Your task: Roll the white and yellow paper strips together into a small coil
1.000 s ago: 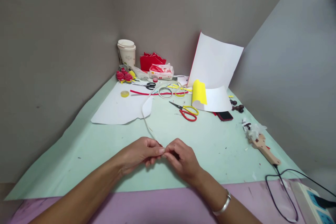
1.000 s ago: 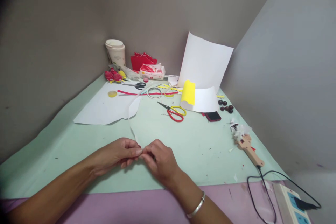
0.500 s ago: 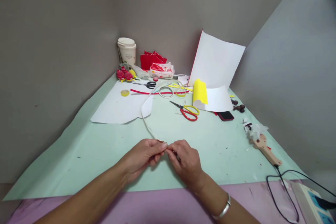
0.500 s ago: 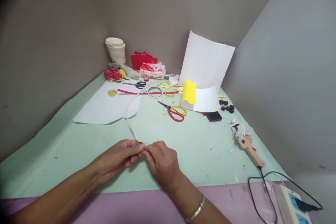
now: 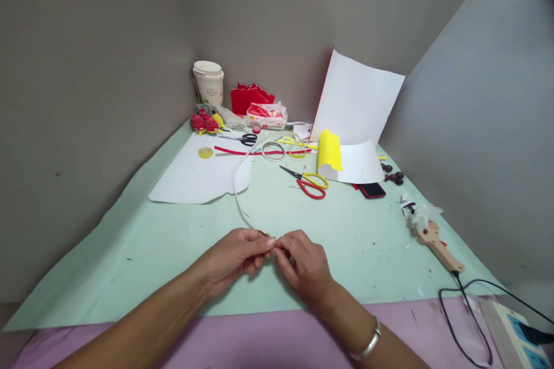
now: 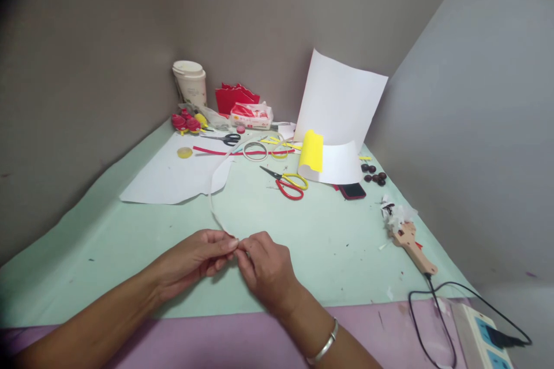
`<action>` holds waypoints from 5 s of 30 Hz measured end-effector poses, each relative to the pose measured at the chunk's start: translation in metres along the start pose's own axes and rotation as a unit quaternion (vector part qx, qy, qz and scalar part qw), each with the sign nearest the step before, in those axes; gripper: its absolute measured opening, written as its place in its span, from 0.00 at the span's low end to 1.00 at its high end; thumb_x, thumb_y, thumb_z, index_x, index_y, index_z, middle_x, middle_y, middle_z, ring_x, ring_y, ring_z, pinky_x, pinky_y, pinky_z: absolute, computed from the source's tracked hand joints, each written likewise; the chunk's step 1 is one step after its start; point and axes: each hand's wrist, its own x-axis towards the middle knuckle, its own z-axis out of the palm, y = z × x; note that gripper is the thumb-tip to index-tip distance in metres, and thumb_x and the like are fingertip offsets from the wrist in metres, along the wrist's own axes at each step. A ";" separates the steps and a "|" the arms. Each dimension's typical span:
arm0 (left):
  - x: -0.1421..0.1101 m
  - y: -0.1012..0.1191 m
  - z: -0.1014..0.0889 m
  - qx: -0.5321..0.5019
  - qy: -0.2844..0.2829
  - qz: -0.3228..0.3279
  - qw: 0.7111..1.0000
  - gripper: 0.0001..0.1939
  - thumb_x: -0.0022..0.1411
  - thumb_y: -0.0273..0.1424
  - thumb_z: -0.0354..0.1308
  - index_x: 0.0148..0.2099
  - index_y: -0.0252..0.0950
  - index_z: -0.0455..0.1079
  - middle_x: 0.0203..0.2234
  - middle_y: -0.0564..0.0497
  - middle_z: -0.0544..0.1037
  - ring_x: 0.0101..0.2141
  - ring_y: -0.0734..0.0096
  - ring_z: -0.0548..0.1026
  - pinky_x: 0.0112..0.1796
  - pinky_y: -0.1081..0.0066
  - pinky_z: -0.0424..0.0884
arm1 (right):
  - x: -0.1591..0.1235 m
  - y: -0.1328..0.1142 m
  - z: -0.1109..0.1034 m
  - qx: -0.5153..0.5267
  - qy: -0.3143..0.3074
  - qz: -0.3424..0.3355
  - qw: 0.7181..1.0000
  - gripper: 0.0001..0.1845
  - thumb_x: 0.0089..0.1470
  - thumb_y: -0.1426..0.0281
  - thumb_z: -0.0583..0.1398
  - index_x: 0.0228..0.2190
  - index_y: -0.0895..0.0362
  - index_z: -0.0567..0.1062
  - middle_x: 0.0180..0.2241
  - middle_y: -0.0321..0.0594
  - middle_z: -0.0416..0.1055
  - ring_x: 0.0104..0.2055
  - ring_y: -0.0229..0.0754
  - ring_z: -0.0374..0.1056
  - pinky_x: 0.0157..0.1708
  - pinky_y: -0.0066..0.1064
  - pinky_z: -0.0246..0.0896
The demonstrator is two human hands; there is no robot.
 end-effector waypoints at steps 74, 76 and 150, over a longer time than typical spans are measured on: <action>0.002 0.001 -0.002 -0.002 0.003 -0.027 1.000 0.19 0.49 0.43 0.68 0.27 0.32 0.70 0.17 0.57 0.65 0.19 0.81 0.57 0.20 0.76 0.50 | 0.004 0.007 -0.004 0.203 -0.046 0.128 0.970 0.03 0.57 0.72 0.58 0.32 0.56 0.73 0.28 0.37 0.67 0.29 0.36 0.63 0.28 0.27 0.60; 0.003 -0.001 0.000 -0.011 0.001 -0.015 1.000 0.19 0.50 0.44 0.67 0.26 0.32 0.69 0.17 0.57 0.64 0.19 0.82 0.56 0.20 0.76 0.48 | 0.002 0.005 -0.001 0.154 -0.006 0.086 0.984 0.04 0.57 0.74 0.57 0.32 0.55 0.73 0.28 0.38 0.69 0.31 0.38 0.65 0.29 0.28 0.62; -0.001 0.003 -0.002 0.036 0.013 -0.016 0.999 0.16 0.51 0.40 0.67 0.30 0.31 0.71 0.18 0.56 0.67 0.20 0.80 0.59 0.22 0.76 0.53 | -0.001 0.006 0.001 0.148 -0.037 0.070 0.986 0.06 0.56 0.77 0.57 0.35 0.56 0.72 0.29 0.38 0.69 0.31 0.37 0.65 0.31 0.27 0.62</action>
